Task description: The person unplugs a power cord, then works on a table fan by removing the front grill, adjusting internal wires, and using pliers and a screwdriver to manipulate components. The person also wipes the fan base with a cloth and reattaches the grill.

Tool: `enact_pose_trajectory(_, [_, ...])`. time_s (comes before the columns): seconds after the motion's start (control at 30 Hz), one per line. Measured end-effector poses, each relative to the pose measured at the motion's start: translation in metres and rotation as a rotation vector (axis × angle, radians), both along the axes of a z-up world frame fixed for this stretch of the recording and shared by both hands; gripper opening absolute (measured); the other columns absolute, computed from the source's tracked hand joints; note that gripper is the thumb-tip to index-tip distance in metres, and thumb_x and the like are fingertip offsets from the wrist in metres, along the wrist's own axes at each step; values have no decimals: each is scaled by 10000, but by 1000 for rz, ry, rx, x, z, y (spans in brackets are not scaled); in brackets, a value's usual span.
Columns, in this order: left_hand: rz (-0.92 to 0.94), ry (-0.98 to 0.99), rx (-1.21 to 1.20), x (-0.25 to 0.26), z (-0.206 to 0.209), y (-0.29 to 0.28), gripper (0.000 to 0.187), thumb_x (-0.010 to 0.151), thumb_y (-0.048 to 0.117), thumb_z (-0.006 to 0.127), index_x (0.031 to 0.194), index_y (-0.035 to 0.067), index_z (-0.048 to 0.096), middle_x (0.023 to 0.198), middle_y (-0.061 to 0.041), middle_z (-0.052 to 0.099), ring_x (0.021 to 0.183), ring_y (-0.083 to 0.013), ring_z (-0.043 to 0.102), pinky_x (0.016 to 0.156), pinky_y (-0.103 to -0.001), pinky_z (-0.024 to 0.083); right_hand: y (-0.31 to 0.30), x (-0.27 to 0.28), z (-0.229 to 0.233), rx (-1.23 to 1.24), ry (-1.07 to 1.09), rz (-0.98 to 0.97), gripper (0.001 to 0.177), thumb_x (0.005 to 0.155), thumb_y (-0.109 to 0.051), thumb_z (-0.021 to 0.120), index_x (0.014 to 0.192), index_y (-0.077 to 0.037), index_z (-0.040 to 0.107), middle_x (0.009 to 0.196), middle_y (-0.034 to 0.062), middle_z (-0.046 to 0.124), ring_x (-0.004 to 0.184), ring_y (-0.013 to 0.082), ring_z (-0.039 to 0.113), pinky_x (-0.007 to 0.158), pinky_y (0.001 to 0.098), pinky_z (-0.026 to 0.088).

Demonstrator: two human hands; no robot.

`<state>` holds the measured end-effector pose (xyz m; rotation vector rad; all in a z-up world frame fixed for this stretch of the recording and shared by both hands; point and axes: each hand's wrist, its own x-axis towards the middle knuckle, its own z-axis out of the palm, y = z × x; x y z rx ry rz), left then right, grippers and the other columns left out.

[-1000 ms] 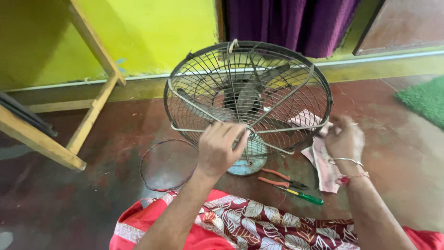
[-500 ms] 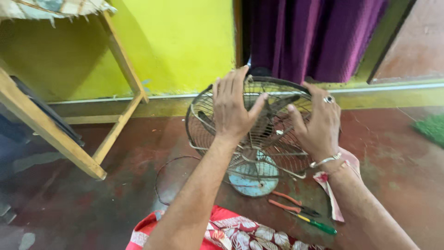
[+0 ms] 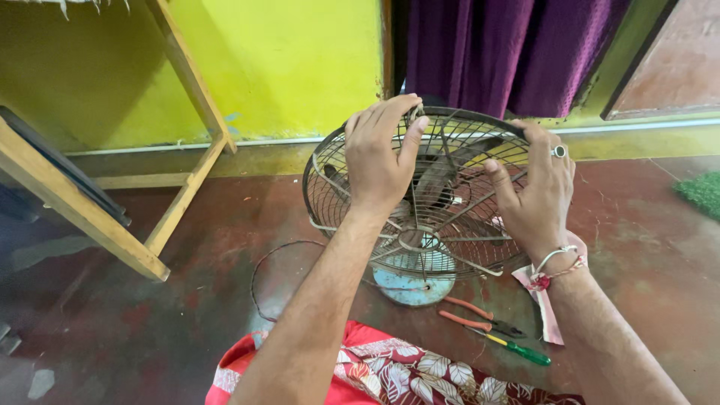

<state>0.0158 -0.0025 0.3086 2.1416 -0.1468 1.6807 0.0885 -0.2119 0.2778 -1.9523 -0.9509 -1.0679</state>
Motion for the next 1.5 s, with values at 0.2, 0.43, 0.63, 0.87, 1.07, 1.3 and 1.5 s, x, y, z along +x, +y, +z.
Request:
enact_pose_trajectory(0.2, [-26, 32, 34, -7, 5, 1, 234, 1040, 224, 625, 1238, 107, 671, 1268, -62, 727, 1205, -273, 662, 1080, -425, 446, -9, -1, -1, 26, 32, 82, 573, 1024, -278, 699, 1505, -49, 486, 1468, 183, 569, 1387, 372, 517, 1178, 488, 367])
enact_pose_trajectory(0.43, [10, 52, 74, 1, -5, 4, 253, 1102, 203, 559, 1325, 111, 635, 1400, -96, 665, 1398, -332, 566, 1207, -500, 365, -57, 16, -39, 183, 335, 167, 410, 1046, -128, 643, 1429, -3, 567, 1355, 147, 665, 1279, 250, 637, 1102, 387, 484])
enact_pose_trajectory(0.63, [18, 96, 56, 14, -12, 16, 298, 1137, 237, 474, 1376, 134, 618, 1453, -71, 639, 1504, -334, 463, 1294, -578, 199, -76, 32, -72, 368, 518, 340, 429, 968, -1, 661, 1392, 10, 595, 1295, 80, 682, 1181, 137, 652, 1011, 310, 522])
enact_pose_trajectory(0.87, [39, 137, 83, 11, -15, 40, 320, 1177, 251, 454, 1432, 128, 603, 1530, -82, 606, 1570, -354, 393, 1328, -588, 151, -109, 49, -77, 346, 867, 509, 310, 1098, -186, 561, 1285, 19, 700, 1165, 57, 745, 1071, 103, 677, 974, 265, 536])
enact_pose_trajectory(1.07, [217, 82, -36, -8, -42, 9, 545, 1172, 339, 544, 1626, 69, 411, 1683, -145, 404, 1625, -378, 259, 1346, -599, 110, -116, 45, -69, 355, 1066, 587, 294, 1043, -159, 559, 1230, 24, 692, 1083, 65, 760, 1002, 121, 717, 935, 295, 581])
enact_pose_trajectory(1.3, [272, 161, -58, -8, -96, -48, 1108, 955, 692, 633, 1684, 61, 86, 1758, -211, 67, 1666, -395, 93, 1319, -698, 66, -111, 51, -75, 427, 1037, 662, 187, 1037, -107, 641, 1096, 55, 716, 1024, 96, 751, 972, 156, 732, 915, 319, 599])
enact_pose_trajectory(1.5, [315, 188, -59, 9, -102, -30, 1050, 1010, 731, 530, 1677, 74, 57, 1748, -202, 38, 1655, -373, 53, 1314, -667, 58, -108, 46, -72, 274, 962, 661, 147, 972, -110, 726, 983, 34, 755, 950, 40, 742, 902, 89, 673, 850, 260, 548])
